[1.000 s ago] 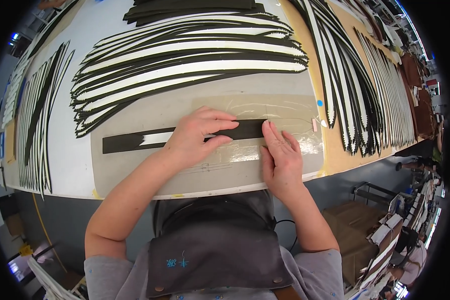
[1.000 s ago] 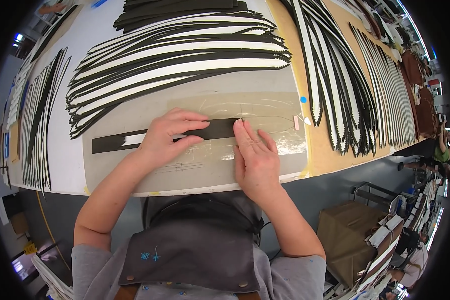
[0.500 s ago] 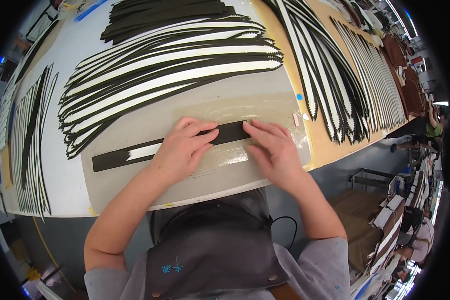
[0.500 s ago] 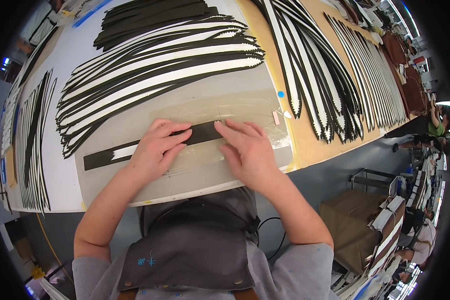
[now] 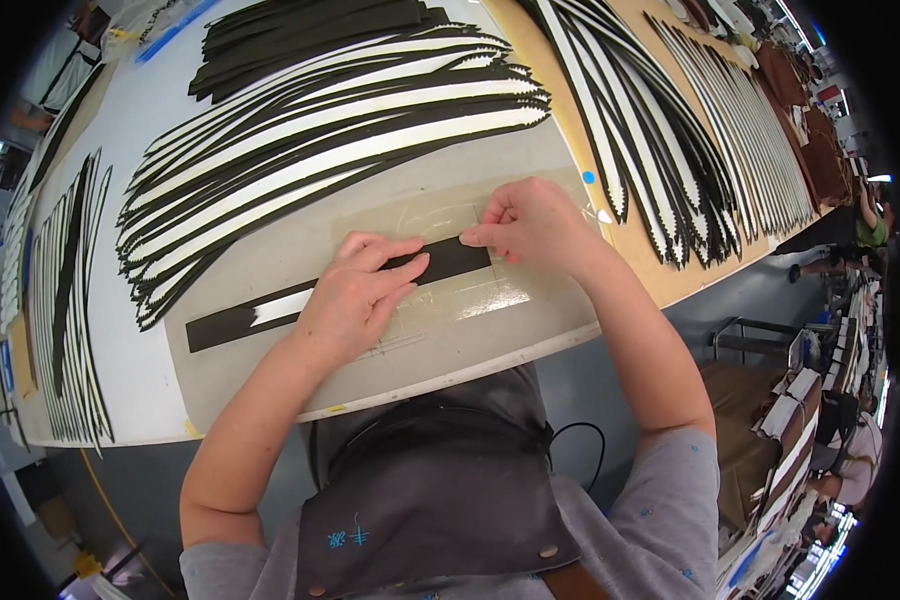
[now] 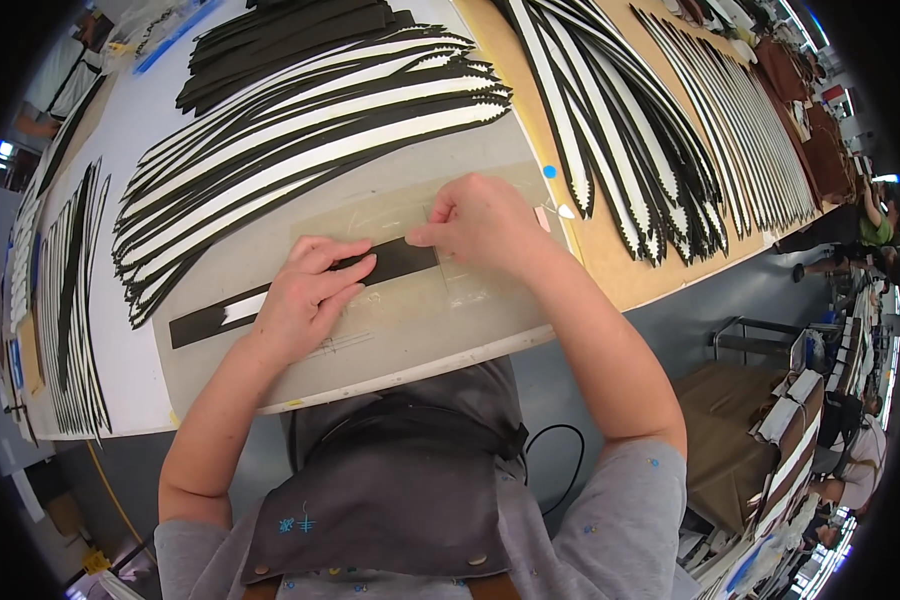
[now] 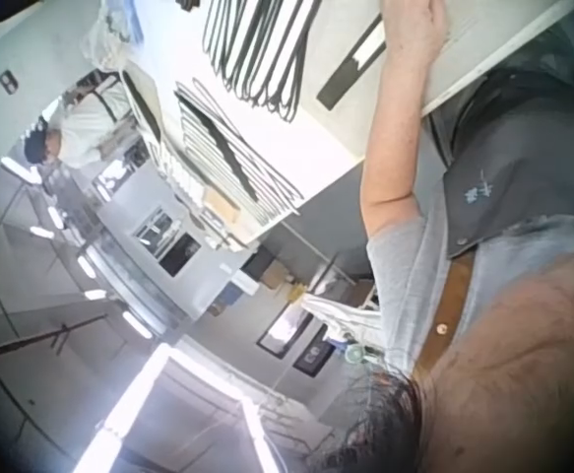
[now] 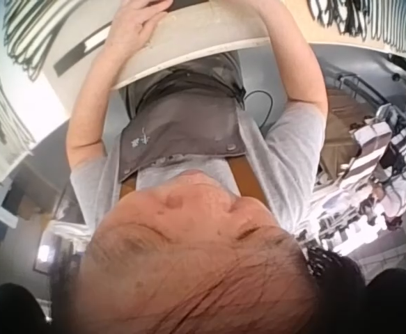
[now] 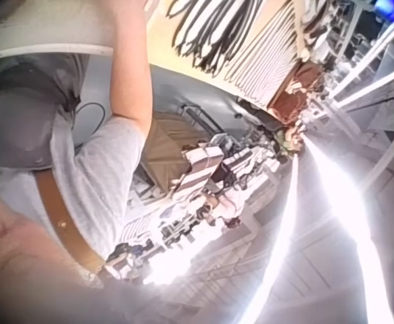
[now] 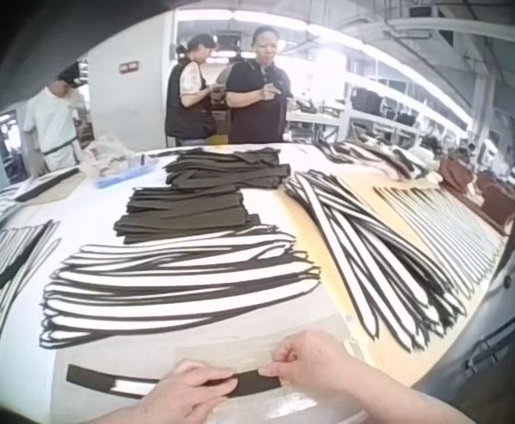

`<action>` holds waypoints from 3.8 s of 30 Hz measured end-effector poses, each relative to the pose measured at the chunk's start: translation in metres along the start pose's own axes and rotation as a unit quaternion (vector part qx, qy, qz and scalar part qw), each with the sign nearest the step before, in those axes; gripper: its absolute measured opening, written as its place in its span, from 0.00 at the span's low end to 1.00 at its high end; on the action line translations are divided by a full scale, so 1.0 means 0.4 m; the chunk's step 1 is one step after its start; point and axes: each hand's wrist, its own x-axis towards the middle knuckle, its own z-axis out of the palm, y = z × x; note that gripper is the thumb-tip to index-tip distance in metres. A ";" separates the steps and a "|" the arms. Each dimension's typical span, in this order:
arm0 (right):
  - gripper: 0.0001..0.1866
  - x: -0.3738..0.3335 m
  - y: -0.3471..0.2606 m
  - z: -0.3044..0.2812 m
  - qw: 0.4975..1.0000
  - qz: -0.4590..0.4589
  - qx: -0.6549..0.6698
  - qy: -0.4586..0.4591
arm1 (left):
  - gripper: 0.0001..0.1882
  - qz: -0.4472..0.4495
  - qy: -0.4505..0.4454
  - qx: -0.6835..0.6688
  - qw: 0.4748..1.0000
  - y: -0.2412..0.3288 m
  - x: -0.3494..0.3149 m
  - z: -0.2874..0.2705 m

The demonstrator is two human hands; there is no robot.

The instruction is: Assembling leather strips by aligning them on a template and adhering them together.

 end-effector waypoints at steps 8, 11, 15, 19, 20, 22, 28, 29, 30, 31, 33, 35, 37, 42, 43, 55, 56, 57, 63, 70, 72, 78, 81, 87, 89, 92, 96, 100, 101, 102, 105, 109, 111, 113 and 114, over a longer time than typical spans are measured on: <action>0.15 0.011 0.004 0.001 0.999 0.010 0.024 -0.022 | 0.25 0.022 -0.034 0.031 0.999 -0.002 0.003 0.003; 0.14 0.013 0.006 0.000 0.999 0.013 0.025 -0.026 | 0.30 0.034 -0.052 0.076 0.995 -0.003 0.006 0.008; 0.13 0.014 0.014 -0.002 0.999 0.002 0.003 -0.032 | 0.37 0.044 -0.077 0.140 0.986 0.003 0.003 0.009; 0.13 0.015 0.021 0.002 0.999 -0.017 0.036 -0.035 | 0.37 0.056 -0.069 0.170 0.981 0.007 -0.002 0.010; 0.13 0.014 0.020 0.001 0.999 -0.018 0.036 -0.037 | 0.37 0.055 -0.071 0.167 0.982 0.007 -0.001 0.010; 0.13 0.009 0.017 -0.002 0.998 -0.025 0.046 -0.030 | 0.37 0.053 -0.073 0.162 0.983 0.008 -0.001 0.009; 0.19 -0.014 0.011 -0.007 0.989 -0.107 -0.100 -0.011 | 0.34 0.061 -0.064 0.146 0.985 0.005 -0.001 0.005; 0.19 -0.012 0.005 -0.009 0.989 -0.108 -0.101 -0.012 | 0.35 0.057 -0.068 0.143 0.986 0.004 -0.002 0.004; 0.20 -0.013 -0.002 -0.014 0.993 -0.058 -0.101 -0.034 | 0.35 0.054 -0.073 0.138 0.986 0.005 -0.001 0.006; 0.20 -0.013 -0.006 -0.017 0.993 -0.007 -0.101 -0.056 | 0.35 0.054 -0.073 0.137 0.986 0.007 0.000 0.007; 0.20 -0.014 -0.008 -0.019 0.994 0.017 -0.083 -0.065 | 0.35 0.052 -0.079 0.141 0.985 0.013 0.004 0.005; 0.20 -0.015 -0.012 -0.020 0.994 0.041 -0.065 -0.074 | 0.35 0.051 -0.080 0.147 0.984 0.012 0.002 0.008; 0.20 -0.014 -0.019 -0.020 0.993 0.054 -0.066 -0.085 | 0.35 0.052 -0.082 0.153 0.984 0.008 0.002 0.009; 0.19 0.001 -0.013 -0.025 0.991 0.041 -0.033 -0.122 | 0.35 0.039 -0.091 0.126 0.987 0.007 -0.004 0.002; 0.19 0.006 -0.012 -0.027 0.990 0.040 -0.022 -0.132 | 0.35 0.026 -0.083 0.128 0.988 0.007 -0.004 0.002; 0.18 -0.001 -0.004 -0.012 0.992 0.079 -0.028 -0.091 | 0.25 0.041 -0.074 0.242 0.967 0.031 -0.079 -0.050; 0.18 -0.008 -0.009 -0.012 0.992 0.077 -0.032 -0.090 | 0.23 0.041 -0.060 0.238 0.968 0.034 -0.080 -0.045; 0.18 -0.017 -0.017 -0.004 0.994 0.043 -0.089 -0.050 | 0.21 0.038 -0.047 0.234 0.970 0.036 -0.081 -0.039; 0.13 0.000 -0.042 -0.003 0.980 -0.100 -0.170 0.017 | 0.10 0.073 0.062 0.182 0.979 0.019 -0.045 -0.006; 0.12 0.021 -0.032 -0.014 0.997 0.003 -0.061 -0.050 | 0.10 0.060 0.088 0.149 0.983 0.013 0.000 0.036; 0.11 0.023 -0.025 -0.018 0.997 0.004 -0.046 -0.057 | 0.13 0.023 0.116 0.083 0.990 0.017 0.005 0.037; 0.11 0.016 -0.014 -0.027 0.996 -0.015 0.039 -0.075 | 0.19 -0.047 0.109 0.011 0.993 0.022 0.019 0.040; 0.10 0.009 -0.014 -0.015 0.990 -0.014 0.107 -0.086 | 0.20 -0.073 0.057 0.021 0.995 0.025 0.024 0.019; 0.10 0.012 -0.019 -0.001 0.994 -0.003 0.042 -0.096 | 0.20 -0.065 0.068 -0.029 0.995 0.013 0.027 0.030; 0.10 0.002 -0.025 0.006 0.996 0.003 0.012 -0.090 | 0.20 -0.058 0.072 -0.031 0.995 0.011 0.026 0.032; 0.12 -0.046 -0.024 0.046 0.971 -0.156 -0.167 0.067 | 0.19 -0.041 0.087 -0.035 0.995 -0.003 0.018 0.044; 0.24 -0.096 0.007 0.129 0.893 -0.349 -0.254 0.128 | 0.19 -0.007 0.083 -0.009 0.996 -0.013 0.013 0.048; 0.32 -0.115 0.029 0.154 0.888 -0.321 -0.306 0.119 | 0.20 0.032 0.066 0.093 0.993 0.004 0.007 0.057; 0.33 -0.116 0.033 0.156 0.885 -0.323 -0.308 0.128 | 0.18 0.038 0.078 0.137 0.987 0.010 0.004 0.062; 0.33 -0.115 0.034 0.156 0.886 -0.322 -0.306 0.129 | 0.15 0.045 0.090 0.181 0.978 0.014 0.002 0.061; 0.35 -0.114 0.037 0.153 0.881 -0.323 -0.321 0.131 | 0.22 0.029 0.064 0.213 0.974 0.022 -0.006 0.063; 0.36 -0.127 0.059 0.137 0.881 -0.298 -0.344 0.132 | 0.21 0.047 0.070 0.282 0.956 0.034 -0.012 0.063; 0.36 -0.134 0.068 0.128 0.881 -0.287 -0.351 0.137 | 0.21 0.037 0.072 0.298 0.951 0.046 -0.015 0.058; 0.36 -0.142 0.072 0.121 0.882 -0.276 -0.356 0.138 | 0.20 0.037 0.075 0.310 0.947 0.051 -0.020 0.059; 0.36 -0.144 0.074 0.119 0.883 -0.272 -0.357 0.139 | 0.19 0.036 0.079 0.321 0.943 0.052 -0.021 0.060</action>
